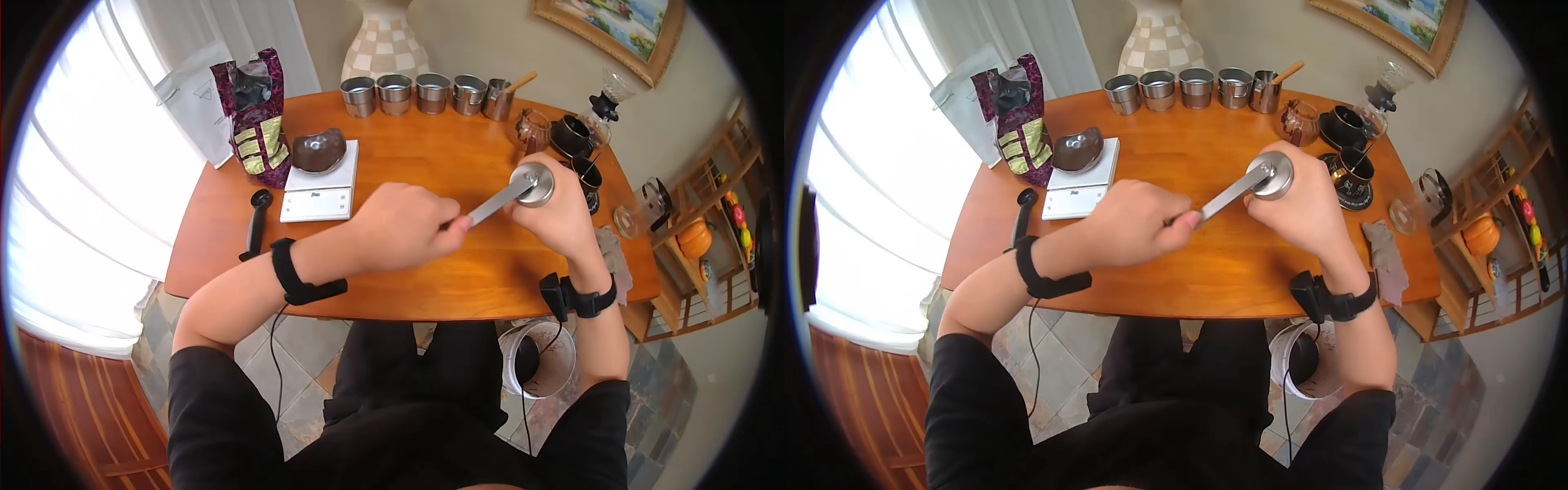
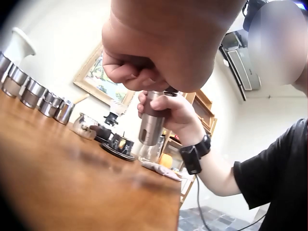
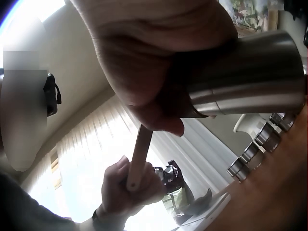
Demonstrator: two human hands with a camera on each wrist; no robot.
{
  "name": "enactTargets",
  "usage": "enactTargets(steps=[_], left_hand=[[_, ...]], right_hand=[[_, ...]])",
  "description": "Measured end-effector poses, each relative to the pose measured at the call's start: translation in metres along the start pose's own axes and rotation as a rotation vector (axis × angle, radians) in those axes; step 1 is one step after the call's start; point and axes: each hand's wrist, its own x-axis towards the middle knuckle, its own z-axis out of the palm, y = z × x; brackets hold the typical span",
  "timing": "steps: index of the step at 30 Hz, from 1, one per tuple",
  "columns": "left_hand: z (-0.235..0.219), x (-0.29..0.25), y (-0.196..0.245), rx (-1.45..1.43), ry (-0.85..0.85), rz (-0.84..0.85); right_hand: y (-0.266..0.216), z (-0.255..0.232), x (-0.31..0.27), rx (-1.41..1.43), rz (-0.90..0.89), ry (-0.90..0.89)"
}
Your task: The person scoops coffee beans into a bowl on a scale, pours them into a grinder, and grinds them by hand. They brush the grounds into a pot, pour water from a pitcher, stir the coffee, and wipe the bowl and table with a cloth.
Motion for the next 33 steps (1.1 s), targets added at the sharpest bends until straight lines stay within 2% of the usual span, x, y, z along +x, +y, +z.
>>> enactTargets(steps=[3,5,6,7,9,10,11,12,13,14,15,16,18,19,20,22,23,24,25,27,28,31,32,33], left_hand=[[-0.004,0.010,-0.023,0.047,0.053,-0.063],[-0.014,0.026,-0.039,0.114,0.153,-0.235],[-0.016,0.033,-0.040,0.117,0.150,-0.236],[-0.019,0.044,-0.033,0.075,0.210,-0.177],[-0.025,0.060,-0.002,0.071,0.299,-0.034],[-0.023,0.060,0.020,0.105,0.324,0.043],[-0.015,0.058,0.031,0.177,0.406,0.202],[-0.016,0.048,0.047,0.184,0.320,0.294],[-0.013,0.037,0.055,0.157,0.298,0.452],[-0.010,0.025,0.057,0.131,0.205,0.424],[-0.010,0.015,0.052,0.104,0.112,0.396],[-0.012,0.009,0.042,0.102,0.107,0.399],[-0.016,-0.001,0.012,0.134,0.066,0.054],[-0.017,0.001,-0.006,0.137,0.050,-0.008],[-0.015,0.002,-0.016,0.177,0.055,-0.008],[-0.017,0.010,-0.030,0.216,0.060,-0.014],[-0.022,0.020,-0.035,0.174,0.112,-0.121],[-0.026,0.028,-0.037,0.132,0.163,-0.226],[-0.028,0.034,-0.035,0.133,0.160,-0.227],[-0.031,0.049,-0.025,0.136,0.257,-0.125],[-0.029,0.053,-0.019,0.152,0.335,-0.004],[-0.020,0.047,0.027,0.174,0.288,0.136],[-0.014,0.041,0.038,0.169,0.244,0.214],[-0.011,0.030,0.046,0.169,0.241,0.209]], right_hand=[[-0.002,0.004,-0.011,0.045,0.006,-0.004],[-0.017,0.020,-0.021,-0.001,-0.055,-0.112],[-0.023,0.030,-0.025,0.022,-0.063,-0.225],[-0.029,0.041,-0.027,0.042,-0.076,-0.337],[-0.029,0.058,-0.022,-0.143,-0.093,-0.464],[-0.018,0.067,-0.020,-0.105,-0.140,-0.398],[-0.005,0.074,-0.016,-0.067,-0.182,-0.333],[-0.001,0.067,-0.006,-0.066,-0.181,-0.335],[0.005,0.054,0.009,0.142,-0.078,-0.301],[0.008,0.042,0.017,0.351,0.027,-0.262],[0.005,0.031,0.017,0.168,-0.082,-0.157],[-0.011,0.013,0.016,0.121,0.198,-0.203],[0.006,-0.001,0.012,0.209,0.137,-0.151],[-0.002,-0.006,0.005,0.111,0.083,-0.130],[-0.003,-0.004,0.001,0.112,0.085,-0.130],[-0.010,0.004,-0.006,0.079,-0.045,-0.122],[-0.016,0.009,-0.010,0.080,-0.045,-0.126],[-0.025,0.017,-0.015,0.089,0.007,-0.258],[-0.032,0.024,-0.019,0.098,0.060,-0.388],[-0.025,0.046,-0.023,0.127,-0.025,-0.497],[-0.025,0.054,-0.021,0.036,-0.035,-0.565],[-0.007,0.070,-0.018,-0.061,-0.007,-0.590],[0.006,0.081,-0.019,0.121,0.018,-0.540],[0.017,0.075,-0.012,0.126,0.019,-0.543]])
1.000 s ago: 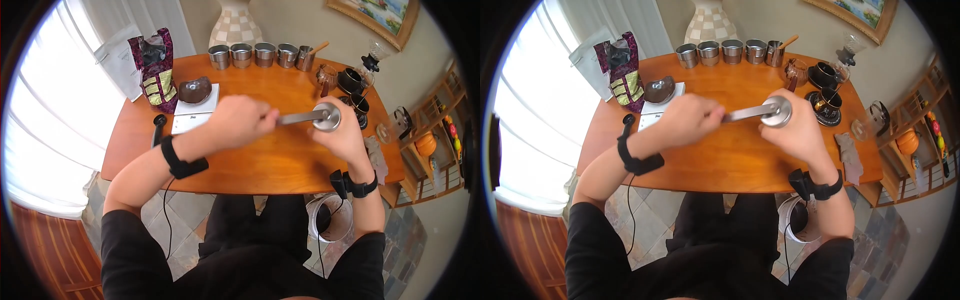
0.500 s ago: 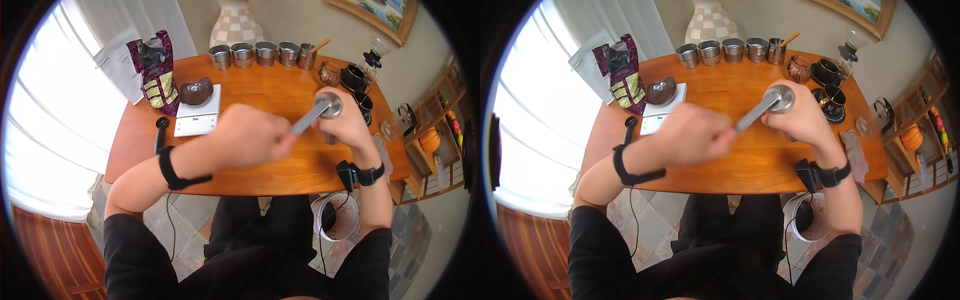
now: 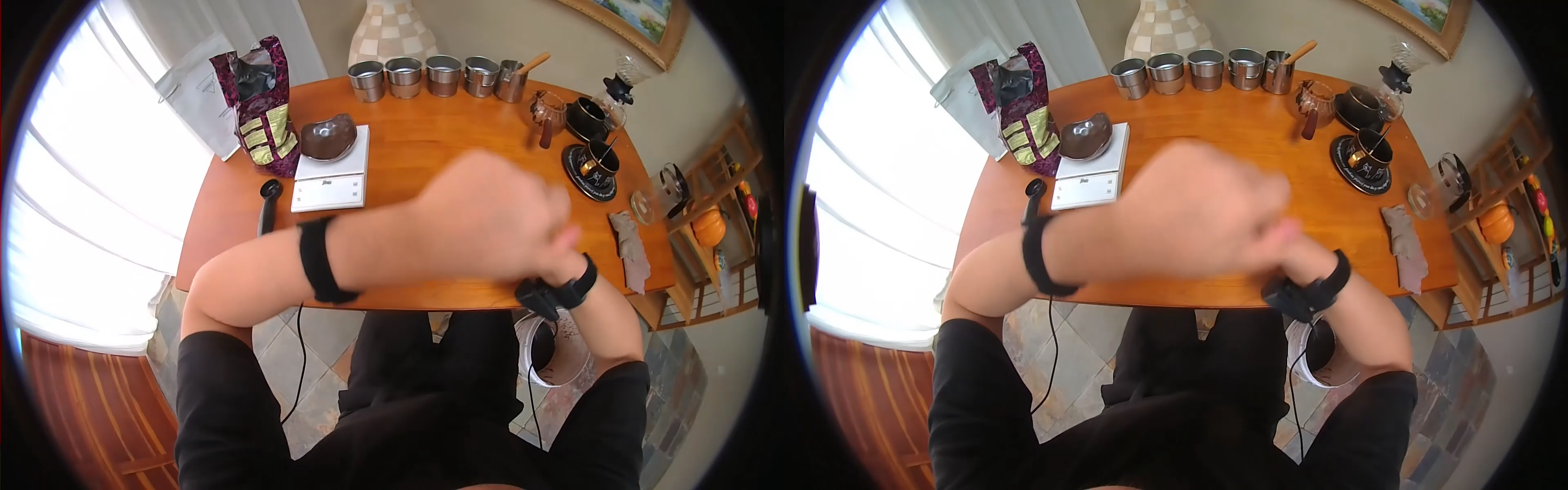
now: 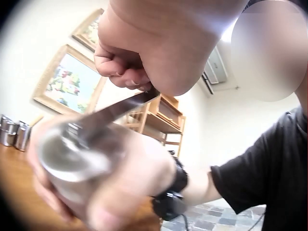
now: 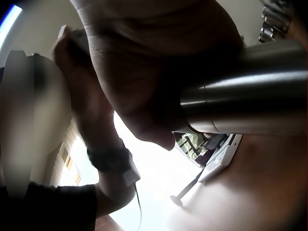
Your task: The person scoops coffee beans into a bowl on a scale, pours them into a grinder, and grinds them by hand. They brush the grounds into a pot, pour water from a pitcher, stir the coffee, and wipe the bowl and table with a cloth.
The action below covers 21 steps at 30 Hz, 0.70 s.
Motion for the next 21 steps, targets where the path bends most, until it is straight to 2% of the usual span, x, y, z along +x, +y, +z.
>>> enactTargets(steps=[2,3,4,6,7,8,9,10,12,13,14,16,18,20,21], left_hand=[[-0.002,-0.016,0.013,-0.070,-0.040,0.218],[-0.005,-0.023,0.009,-0.107,-0.113,0.162],[-0.009,-0.029,0.000,-0.112,-0.116,0.160],[-0.015,-0.038,-0.021,-0.086,-0.249,-0.089],[-0.011,-0.040,-0.030,-0.092,-0.258,-0.086],[-0.006,-0.043,-0.040,-0.026,-0.294,-0.158],[-0.001,-0.043,-0.049,0.043,-0.328,-0.230],[0.001,-0.039,-0.059,0.040,-0.330,-0.230],[0.004,-0.028,-0.078,0.068,-0.226,-0.352],[0.006,-0.020,-0.079,0.081,-0.208,-0.357],[0.007,-0.012,-0.075,0.081,-0.211,-0.359],[0.006,0.006,-0.061,0.049,-0.059,-0.259],[0.000,0.021,-0.038,0.020,-0.020,-0.164],[0.001,0.031,-0.023,0.026,0.066,0.010],[0.001,0.036,-0.012,0.027,0.066,0.008]], right_hand=[[-0.007,-0.034,0.009,0.220,-0.008,0.189],[-0.006,-0.047,0.002,0.250,0.031,0.190],[-0.006,-0.059,-0.006,0.281,0.072,0.193],[-0.010,-0.074,-0.020,0.233,0.087,0.239],[-0.017,-0.074,-0.026,0.155,0.072,0.267],[-0.020,-0.072,-0.030,0.158,0.076,0.269],[-0.022,-0.071,-0.033,0.127,0.056,0.222],[-0.023,-0.068,-0.037,0.097,0.036,0.173],[-0.029,-0.046,-0.040,0.075,0.031,0.105],[-0.031,-0.036,-0.041,0.025,0.047,0.050],[-0.046,-0.027,-0.035,0.065,0.090,-0.104],[-0.058,-0.016,-0.024,0.077,0.144,-0.170],[-0.058,-0.012,-0.018,0.087,0.201,-0.243],[-0.045,-0.010,-0.010,0.014,0.070,-0.132],[-0.040,-0.008,-0.012,0.065,0.043,-0.049]])
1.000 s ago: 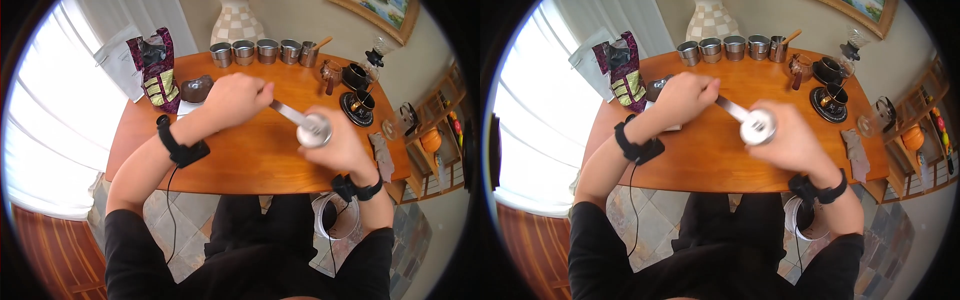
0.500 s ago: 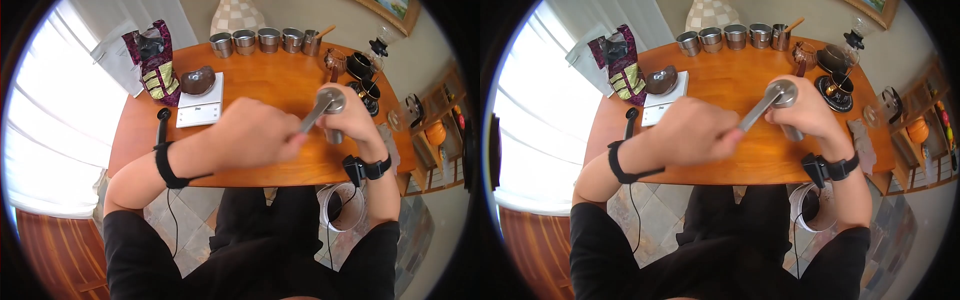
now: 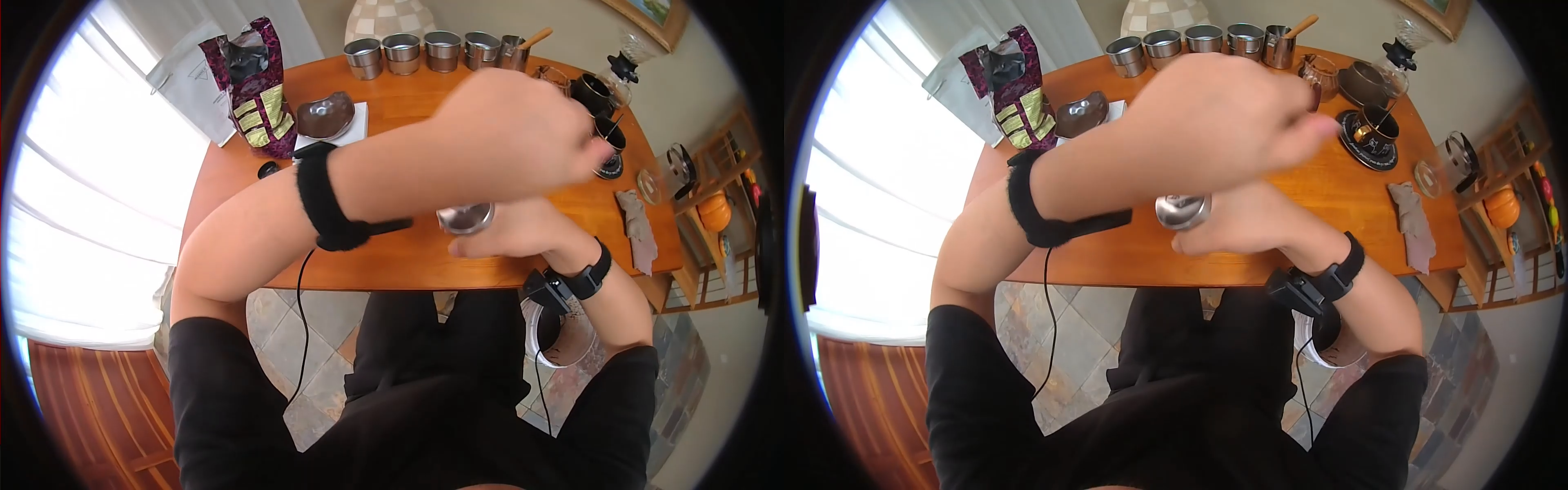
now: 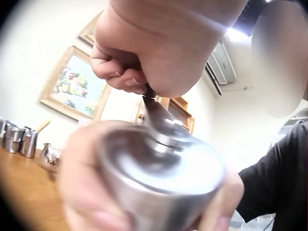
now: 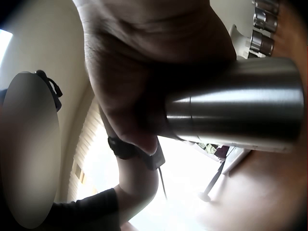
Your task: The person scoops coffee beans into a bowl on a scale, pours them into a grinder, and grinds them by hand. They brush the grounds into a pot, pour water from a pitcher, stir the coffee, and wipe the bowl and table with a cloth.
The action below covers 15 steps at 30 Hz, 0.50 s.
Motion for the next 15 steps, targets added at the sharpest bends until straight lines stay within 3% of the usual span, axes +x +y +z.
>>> enactTargets(steps=[2,6,9,11,13,15], left_hand=[[-0.008,0.006,0.026,-0.017,-0.090,0.173],[-0.031,-0.013,0.026,-0.053,-0.130,0.289],[-0.052,-0.014,-0.002,0.104,-0.136,0.179],[-0.059,-0.012,-0.028,0.111,-0.147,0.197],[-0.059,-0.008,-0.045,0.121,-0.159,0.216],[-0.058,-0.005,-0.054,0.100,-0.292,0.010]], right_hand=[[0.030,-0.003,0.001,0.298,-0.139,0.062],[0.040,-0.038,-0.002,0.781,-0.267,0.264],[0.043,-0.040,-0.011,0.908,-0.278,0.349],[0.045,-0.032,-0.018,0.910,-0.244,0.367],[0.047,-0.018,-0.016,1.088,-0.366,0.166],[0.045,-0.002,-0.015,1.255,-0.416,-0.019]])
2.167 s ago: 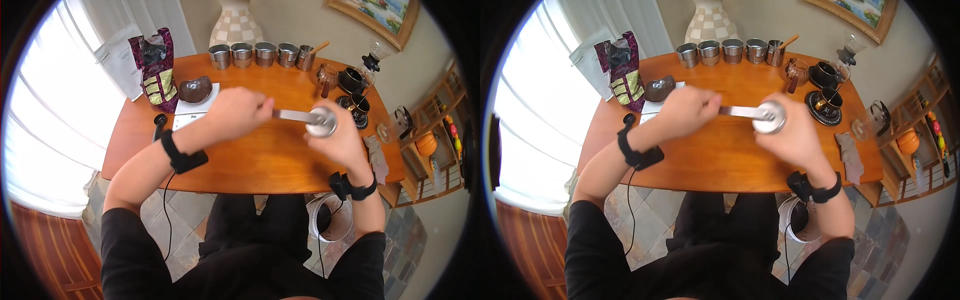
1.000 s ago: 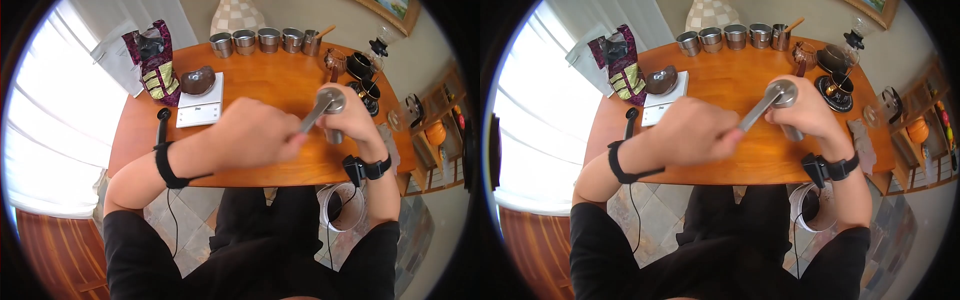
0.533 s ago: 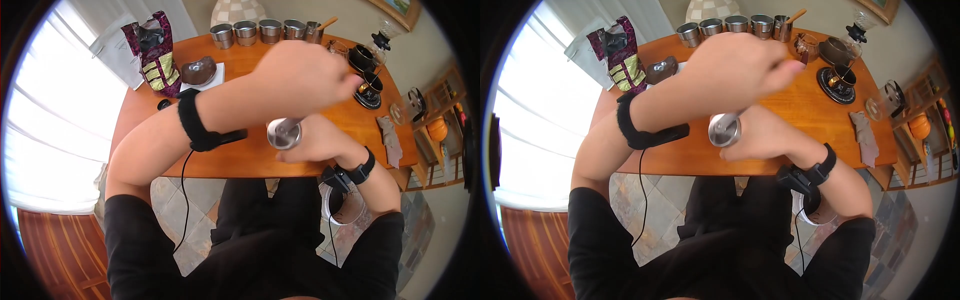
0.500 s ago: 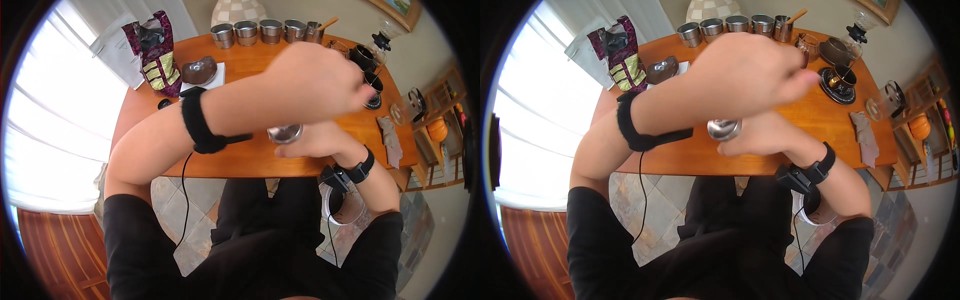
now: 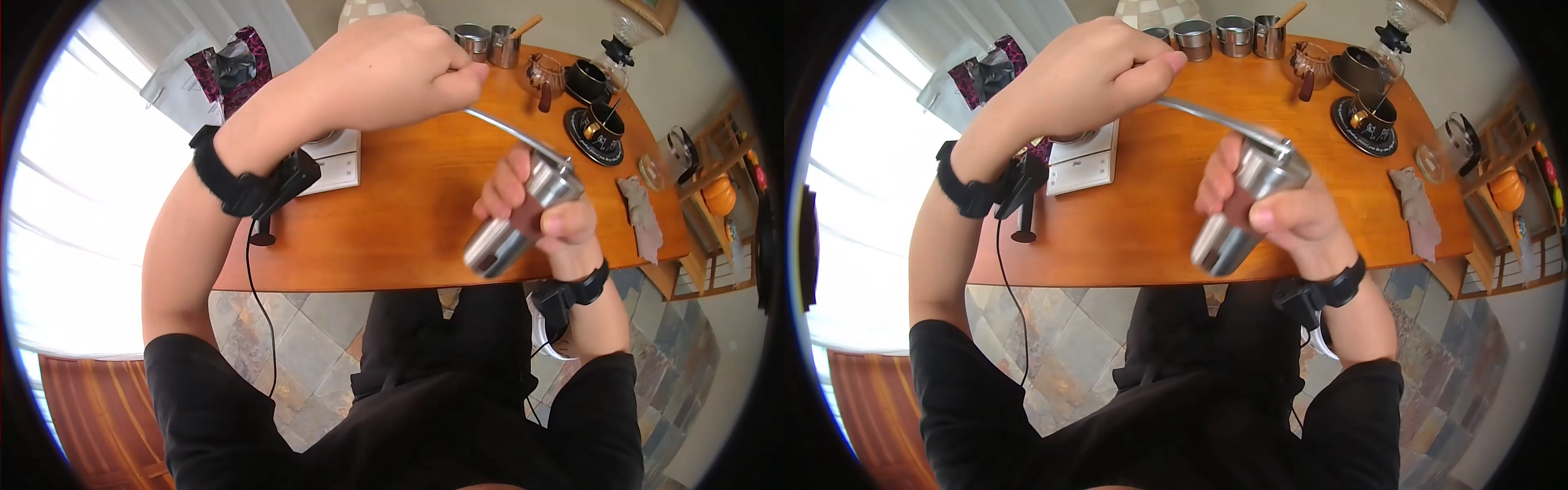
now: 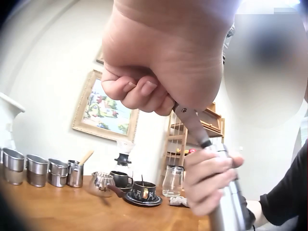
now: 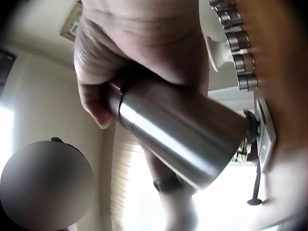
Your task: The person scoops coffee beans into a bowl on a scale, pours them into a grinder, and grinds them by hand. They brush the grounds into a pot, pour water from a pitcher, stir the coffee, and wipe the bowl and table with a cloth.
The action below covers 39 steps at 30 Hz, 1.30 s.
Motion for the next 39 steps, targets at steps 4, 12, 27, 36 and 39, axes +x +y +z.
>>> enactTargets(steps=[4,12,27,36,39], left_hand=[[0.019,0.010,-0.017,-0.173,-0.223,-0.008],[0.051,0.027,0.033,-0.223,-0.406,0.185],[0.015,-0.041,-0.015,-0.233,-0.381,0.083],[0.044,0.014,0.037,-0.071,-0.165,0.240],[0.019,0.016,0.053,0.002,-0.215,0.289]], right_hand=[[0.017,0.023,0.001,0.105,0.055,-0.165],[0.064,0.044,0.023,0.037,0.247,-0.411],[0.033,0.011,-0.012,0.011,0.153,-0.095],[0.048,0.051,0.034,-0.563,0.388,-0.259],[0.041,0.057,0.036,-0.572,0.413,-0.122]])
